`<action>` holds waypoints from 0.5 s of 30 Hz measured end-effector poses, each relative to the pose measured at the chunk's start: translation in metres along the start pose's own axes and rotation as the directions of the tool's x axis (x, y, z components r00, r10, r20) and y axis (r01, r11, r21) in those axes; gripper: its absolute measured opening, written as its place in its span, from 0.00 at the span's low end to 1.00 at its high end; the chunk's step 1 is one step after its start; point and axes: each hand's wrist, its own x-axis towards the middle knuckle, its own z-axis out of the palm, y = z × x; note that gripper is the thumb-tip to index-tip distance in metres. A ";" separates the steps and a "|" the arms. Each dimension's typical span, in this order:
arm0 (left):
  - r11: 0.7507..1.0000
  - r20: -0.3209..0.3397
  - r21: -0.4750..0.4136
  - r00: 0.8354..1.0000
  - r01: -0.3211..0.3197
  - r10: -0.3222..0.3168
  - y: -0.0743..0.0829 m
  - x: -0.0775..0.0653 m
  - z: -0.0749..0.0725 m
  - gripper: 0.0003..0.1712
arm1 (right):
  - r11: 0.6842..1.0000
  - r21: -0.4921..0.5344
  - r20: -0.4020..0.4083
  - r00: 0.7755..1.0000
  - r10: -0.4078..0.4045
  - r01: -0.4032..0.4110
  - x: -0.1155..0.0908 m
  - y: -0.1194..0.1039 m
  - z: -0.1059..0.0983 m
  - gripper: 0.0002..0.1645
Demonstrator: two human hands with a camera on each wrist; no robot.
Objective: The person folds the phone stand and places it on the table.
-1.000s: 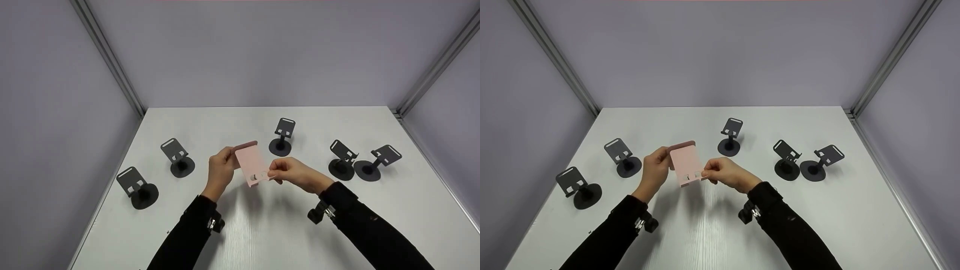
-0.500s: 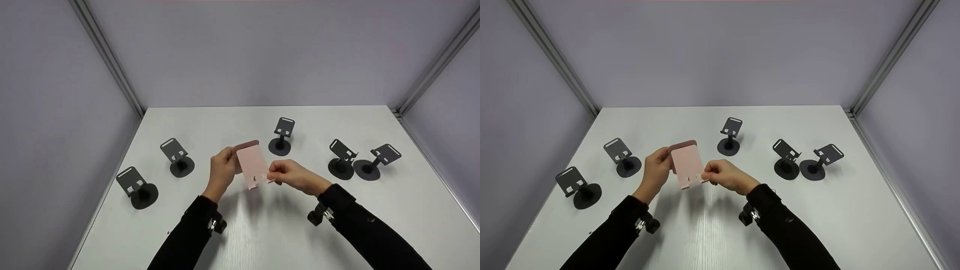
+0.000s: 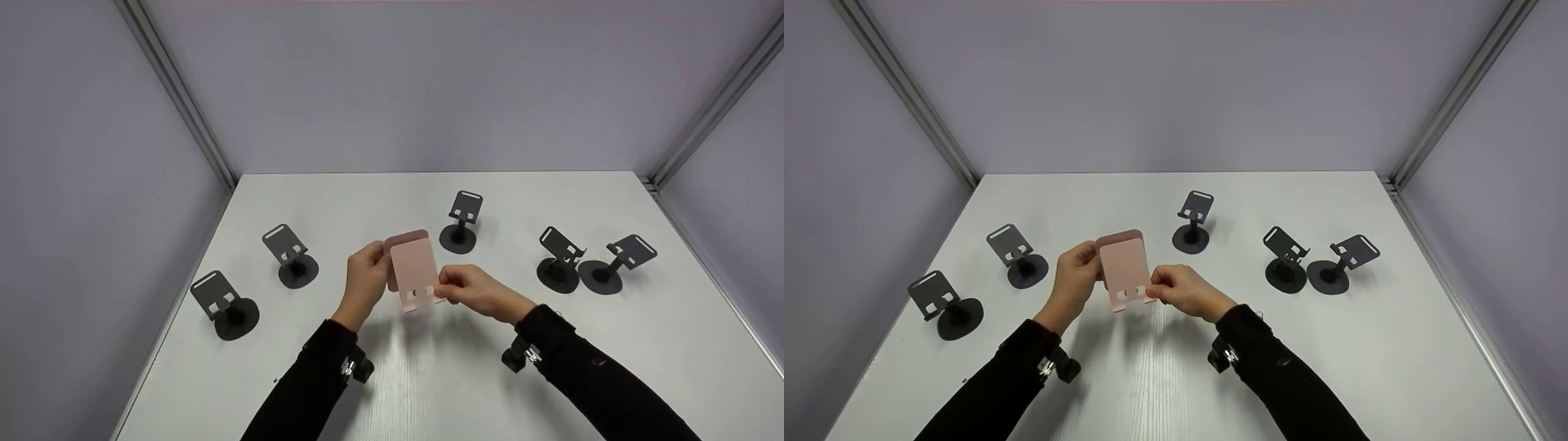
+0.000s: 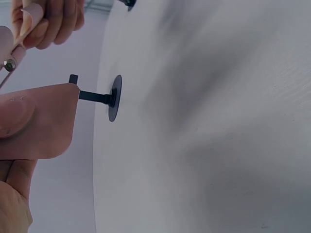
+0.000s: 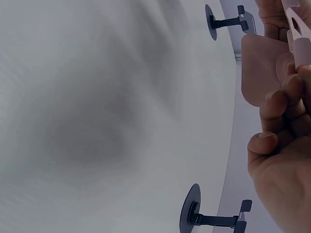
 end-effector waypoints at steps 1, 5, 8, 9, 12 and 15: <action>1.000 0.007 -0.015 1.000 0.018 -0.017 0.000 0.000 0.000 0.07 | 1.000 -0.009 -0.002 1.000 0.001 -0.001 0.000 0.000 0.000 0.10; 0.995 0.035 -0.068 0.997 0.075 -0.073 0.001 -0.001 0.001 0.06 | 0.999 -0.033 -0.012 1.000 0.002 -0.003 -0.001 0.001 0.001 0.09; 0.988 0.063 -0.112 0.993 0.110 -0.104 0.002 -0.002 0.002 0.07 | 0.999 -0.049 -0.019 1.000 0.005 -0.006 0.000 0.003 0.002 0.09; 0.985 0.073 -0.124 0.991 0.121 -0.112 0.002 -0.002 0.002 0.07 | 0.998 -0.055 -0.021 1.000 0.005 -0.006 0.000 0.004 0.003 0.09; 0.974 0.107 -0.166 0.985 0.154 -0.138 0.002 -0.002 0.002 0.08 | 0.998 -0.065 -0.025 1.000 0.008 -0.010 0.001 0.007 0.004 0.09; 0.967 0.129 -0.182 0.979 0.178 -0.156 0.003 -0.002 0.002 0.09 | 0.998 -0.068 -0.028 1.000 0.007 -0.009 0.001 0.010 0.005 0.09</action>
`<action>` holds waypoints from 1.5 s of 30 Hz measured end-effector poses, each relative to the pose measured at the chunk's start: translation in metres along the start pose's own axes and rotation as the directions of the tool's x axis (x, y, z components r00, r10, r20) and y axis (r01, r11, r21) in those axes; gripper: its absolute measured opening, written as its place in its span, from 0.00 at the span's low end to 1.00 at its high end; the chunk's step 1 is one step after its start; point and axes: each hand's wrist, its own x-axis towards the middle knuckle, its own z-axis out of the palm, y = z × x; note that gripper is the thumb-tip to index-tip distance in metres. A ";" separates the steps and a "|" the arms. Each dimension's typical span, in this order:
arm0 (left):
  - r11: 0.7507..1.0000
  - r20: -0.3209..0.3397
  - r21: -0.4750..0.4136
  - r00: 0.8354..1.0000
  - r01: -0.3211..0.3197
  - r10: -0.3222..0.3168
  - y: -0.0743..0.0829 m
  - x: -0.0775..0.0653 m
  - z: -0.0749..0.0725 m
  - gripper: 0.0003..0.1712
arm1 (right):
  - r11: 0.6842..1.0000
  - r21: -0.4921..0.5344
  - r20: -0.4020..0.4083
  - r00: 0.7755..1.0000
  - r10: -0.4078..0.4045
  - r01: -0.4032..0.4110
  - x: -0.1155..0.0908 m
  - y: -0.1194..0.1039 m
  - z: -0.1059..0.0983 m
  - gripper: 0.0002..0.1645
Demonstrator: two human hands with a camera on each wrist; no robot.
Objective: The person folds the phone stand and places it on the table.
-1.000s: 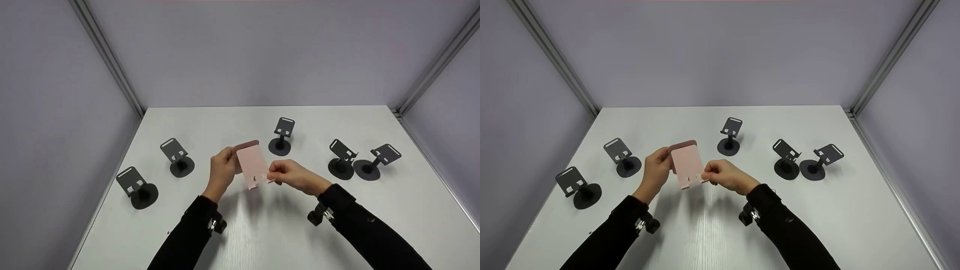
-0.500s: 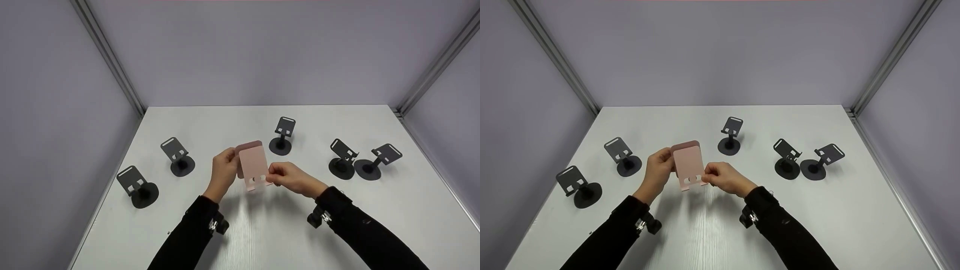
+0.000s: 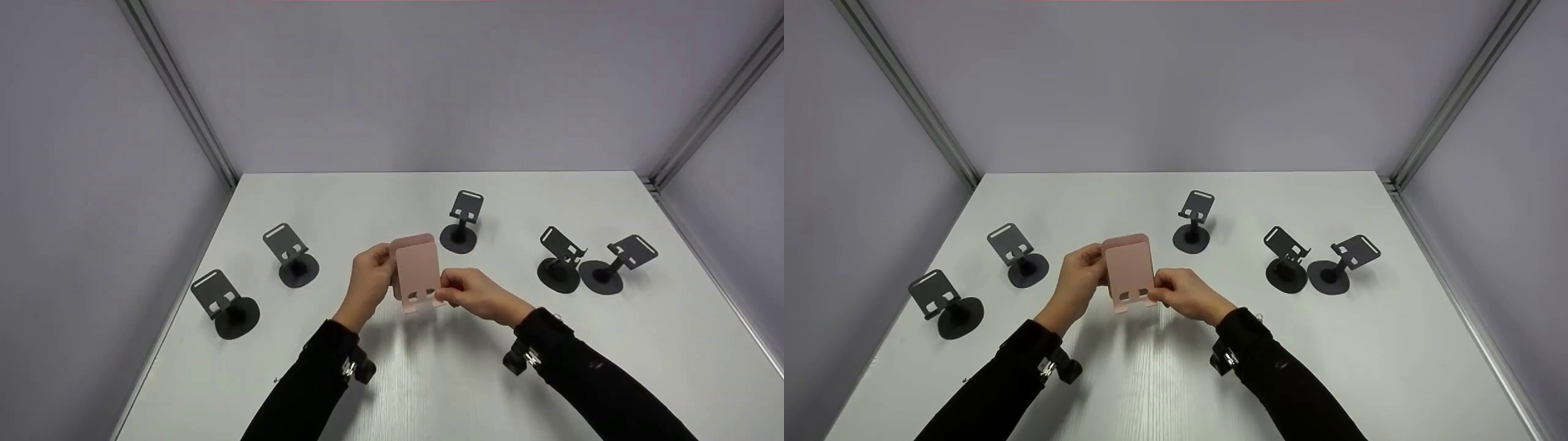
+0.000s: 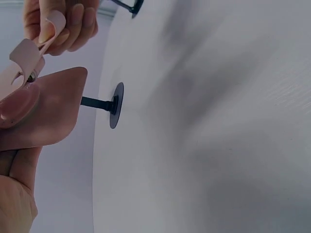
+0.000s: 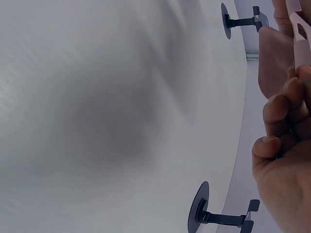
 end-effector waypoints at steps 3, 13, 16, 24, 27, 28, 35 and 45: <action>1.000 0.009 -0.002 1.000 0.016 -0.016 0.001 0.000 0.000 0.09 | 1.000 0.000 -0.005 1.000 0.004 -0.004 0.000 0.001 0.001 0.09; 1.000 0.034 -0.011 0.999 0.025 -0.024 0.000 0.001 0.001 0.11 | 0.999 -0.038 -0.024 0.999 -0.023 0.022 0.000 0.001 0.002 0.09; 1.000 0.044 -0.012 0.999 0.014 -0.014 0.000 0.001 0.001 0.11 | 0.998 -0.050 -0.027 0.999 -0.025 0.023 0.000 0.003 0.003 0.09; 0.999 0.050 -0.012 0.998 0.048 -0.048 -0.001 0.001 0.002 0.12 | 0.999 -0.039 -0.019 1.000 -0.014 0.013 -0.001 0.006 0.004 0.10; 0.998 0.051 -0.013 0.997 0.066 -0.065 -0.002 0.001 0.003 0.13 | 0.999 -0.038 -0.019 1.000 -0.020 0.019 -0.002 0.006 0.004 0.10; 0.998 0.051 -0.011 0.997 0.066 -0.066 -0.002 0.001 0.003 0.13 | 0.999 -0.036 -0.020 1.000 -0.019 0.018 -0.003 0.006 0.004 0.10; 0.998 0.053 -0.014 0.997 0.064 -0.063 -0.006 0.001 0.003 0.13 | 1.000 -0.008 -0.023 1.000 0.006 -0.006 -0.007 0.004 0.006 0.11; 0.997 0.050 0.001 0.996 0.079 -0.078 -0.006 0.001 0.005 0.15 | 0.999 0.023 0.005 1.000 0.025 -0.025 -0.010 0.003 0.004 0.08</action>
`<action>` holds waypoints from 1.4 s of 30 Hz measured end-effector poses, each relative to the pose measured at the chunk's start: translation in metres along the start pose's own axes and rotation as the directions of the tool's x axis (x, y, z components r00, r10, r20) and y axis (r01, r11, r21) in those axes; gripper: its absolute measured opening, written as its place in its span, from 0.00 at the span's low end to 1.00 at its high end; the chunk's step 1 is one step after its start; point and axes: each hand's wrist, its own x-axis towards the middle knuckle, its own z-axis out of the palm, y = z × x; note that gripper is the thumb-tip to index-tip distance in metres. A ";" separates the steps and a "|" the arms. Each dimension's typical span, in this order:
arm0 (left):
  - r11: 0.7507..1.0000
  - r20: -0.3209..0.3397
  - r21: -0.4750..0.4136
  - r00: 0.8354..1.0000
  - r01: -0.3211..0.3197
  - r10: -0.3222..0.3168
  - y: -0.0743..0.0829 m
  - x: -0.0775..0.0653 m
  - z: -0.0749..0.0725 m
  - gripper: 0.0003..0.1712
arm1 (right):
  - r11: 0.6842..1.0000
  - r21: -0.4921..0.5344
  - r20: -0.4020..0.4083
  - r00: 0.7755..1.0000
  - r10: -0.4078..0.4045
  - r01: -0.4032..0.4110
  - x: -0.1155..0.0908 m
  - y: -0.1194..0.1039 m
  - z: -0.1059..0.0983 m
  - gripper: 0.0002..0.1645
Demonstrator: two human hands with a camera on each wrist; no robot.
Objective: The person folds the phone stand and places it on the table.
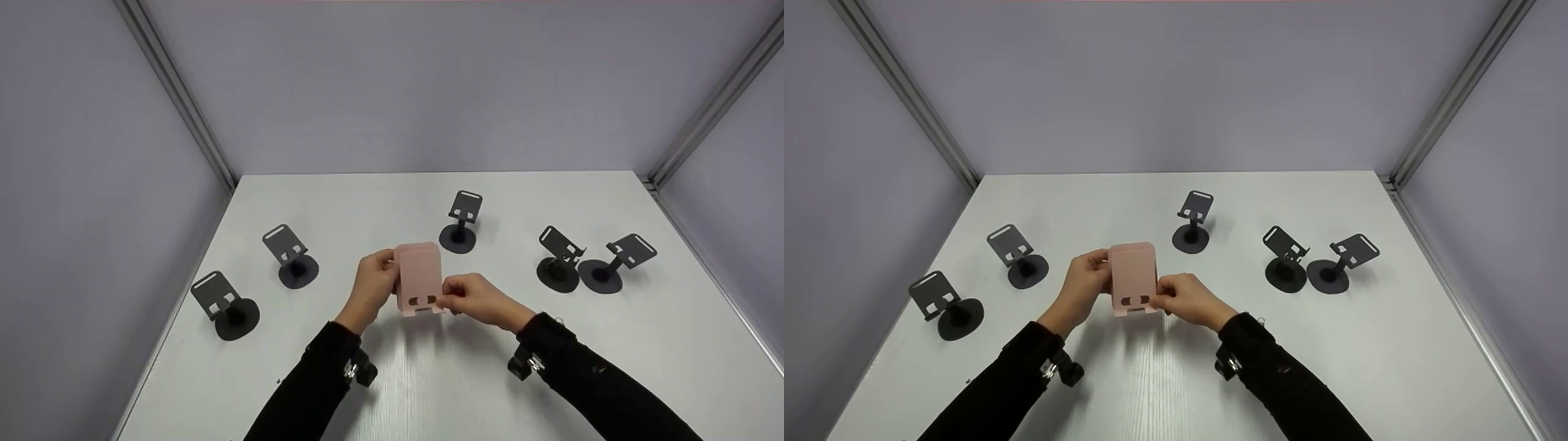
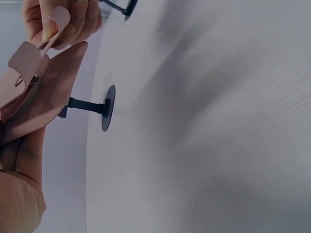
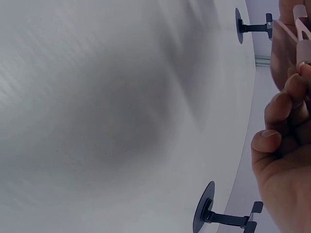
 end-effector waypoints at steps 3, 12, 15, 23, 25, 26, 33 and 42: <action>1.000 0.002 0.010 1.000 0.010 -0.011 -0.001 0.000 0.001 0.15 | 0.999 0.041 0.006 1.000 0.006 -0.006 0.000 0.001 -0.001 0.07; 0.999 0.031 0.004 0.998 0.049 -0.049 -0.004 -0.002 0.008 0.15 | 0.976 0.217 -0.068 0.998 0.009 0.006 0.002 0.002 -0.005 0.16; 0.998 0.050 0.007 0.997 0.060 -0.061 -0.006 -0.003 0.009 0.15 | 0.962 0.273 -0.089 0.996 0.016 0.008 0.002 0.003 -0.005 0.16; 0.991 0.115 -0.056 0.987 0.118 -0.111 -0.014 -0.004 0.010 0.11 | 0.938 0.345 -0.065 0.996 0.061 -0.035 0.000 0.005 -0.004 0.14; 0.989 0.131 -0.067 0.983 0.135 -0.125 -0.015 -0.004 0.009 0.11 | 0.933 0.358 -0.059 0.996 0.060 -0.035 0.000 0.004 -0.003 0.13; 0.987 0.143 -0.068 0.981 0.143 -0.132 -0.015 -0.004 0.009 0.11 | 0.930 0.366 -0.057 0.997 0.059 -0.034 -0.001 0.004 -0.003 0.13; 0.987 0.241 -0.040 0.960 0.157 -0.143 -0.017 -0.007 -0.003 0.17 | 0.923 0.382 -0.058 0.995 0.080 -0.052 -0.010 0.011 -0.008 0.12; 0.874 0.191 0.484 0.980 -0.048 -0.052 -0.025 -0.015 -0.035 0.23 | 0.918 0.379 -0.066 0.987 0.150 -0.114 -0.031 0.039 -0.023 0.11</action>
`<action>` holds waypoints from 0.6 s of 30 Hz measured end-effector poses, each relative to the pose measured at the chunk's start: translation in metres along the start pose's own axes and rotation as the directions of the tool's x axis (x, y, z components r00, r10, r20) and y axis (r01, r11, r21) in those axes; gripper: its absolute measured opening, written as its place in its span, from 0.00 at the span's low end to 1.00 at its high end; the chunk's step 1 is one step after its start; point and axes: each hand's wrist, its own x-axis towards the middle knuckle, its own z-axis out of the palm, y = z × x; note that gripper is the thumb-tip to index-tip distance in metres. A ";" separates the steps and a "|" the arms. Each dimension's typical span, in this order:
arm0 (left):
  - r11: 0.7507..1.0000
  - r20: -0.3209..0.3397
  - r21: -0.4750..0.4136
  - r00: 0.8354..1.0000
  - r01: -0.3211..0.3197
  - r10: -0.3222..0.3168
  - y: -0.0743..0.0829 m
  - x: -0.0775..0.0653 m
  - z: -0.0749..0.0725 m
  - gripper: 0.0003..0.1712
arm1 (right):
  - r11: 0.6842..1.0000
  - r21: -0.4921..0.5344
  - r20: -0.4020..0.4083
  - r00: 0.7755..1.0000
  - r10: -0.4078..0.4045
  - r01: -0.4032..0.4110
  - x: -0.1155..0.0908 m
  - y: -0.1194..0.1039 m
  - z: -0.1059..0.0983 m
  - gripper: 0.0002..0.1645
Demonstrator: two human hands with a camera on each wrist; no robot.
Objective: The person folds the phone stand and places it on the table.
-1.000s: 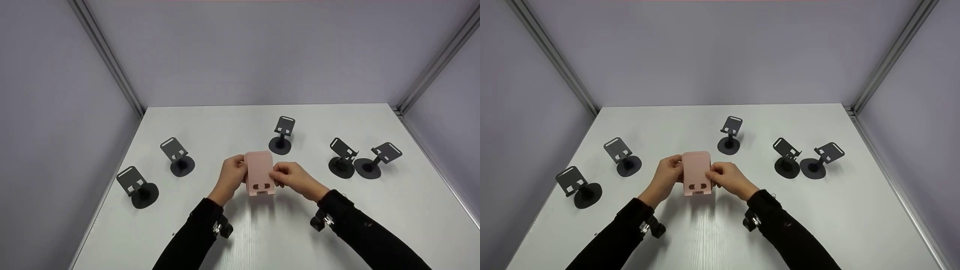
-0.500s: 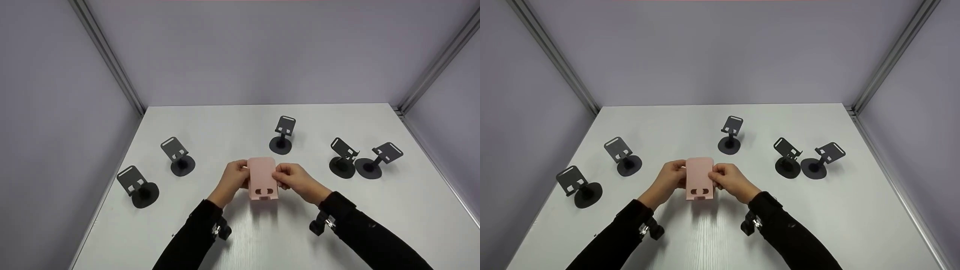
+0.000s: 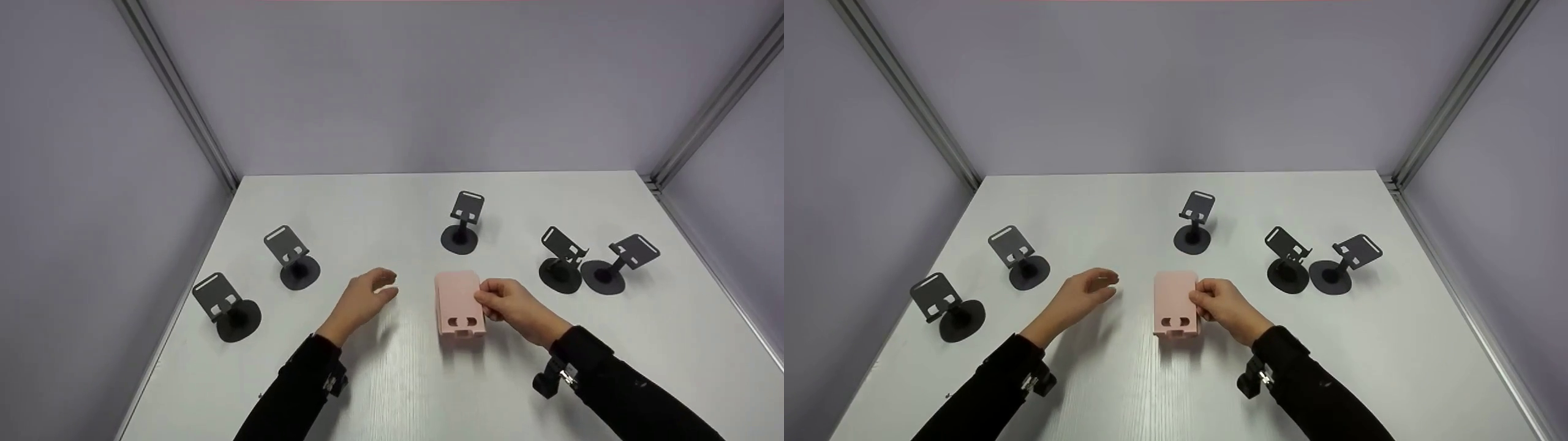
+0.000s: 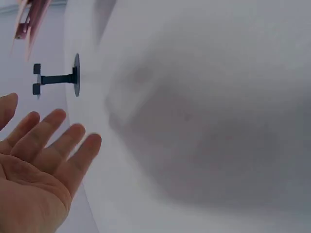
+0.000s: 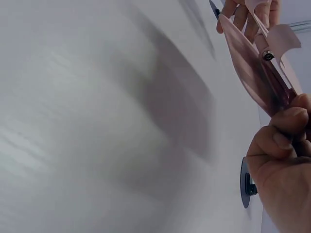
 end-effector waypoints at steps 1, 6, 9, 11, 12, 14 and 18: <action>0.998 0.004 0.069 1.000 0.010 -0.010 -0.003 -0.003 -0.002 0.25 | 1.000 0.000 0.002 1.000 0.006 -0.006 -0.002 0.003 -0.003 0.11; 0.941 0.033 0.334 0.998 0.044 -0.059 -0.015 -0.012 -0.010 0.36 | 0.999 0.014 0.010 0.999 0.041 -0.041 -0.014 0.015 -0.014 0.12; 0.883 0.027 0.468 0.999 0.025 -0.043 -0.023 -0.014 -0.012 0.41 | 0.998 0.027 0.018 0.998 0.062 -0.063 -0.021 0.022 -0.019 0.12; 0.844 0.018 0.535 0.999 0.032 -0.050 -0.029 -0.016 -0.013 0.45 | 0.997 0.027 0.022 0.997 0.072 -0.072 -0.026 0.026 -0.021 0.12; 0.828 0.011 0.559 0.998 0.039 -0.055 -0.031 -0.016 -0.014 0.47 | 0.997 0.025 0.023 0.997 0.075 -0.076 -0.028 0.028 -0.022 0.12; 0.805 -0.004 0.590 0.997 0.059 -0.071 -0.036 -0.017 -0.015 0.50 | 0.996 0.020 0.023 0.996 0.083 -0.083 -0.032 0.031 -0.023 0.13; 0.796 -0.040 0.595 0.994 0.107 -0.103 -0.043 -0.019 -0.017 0.54 | 0.995 -0.003 0.024 0.995 0.100 -0.100 -0.037 0.037 -0.025 0.14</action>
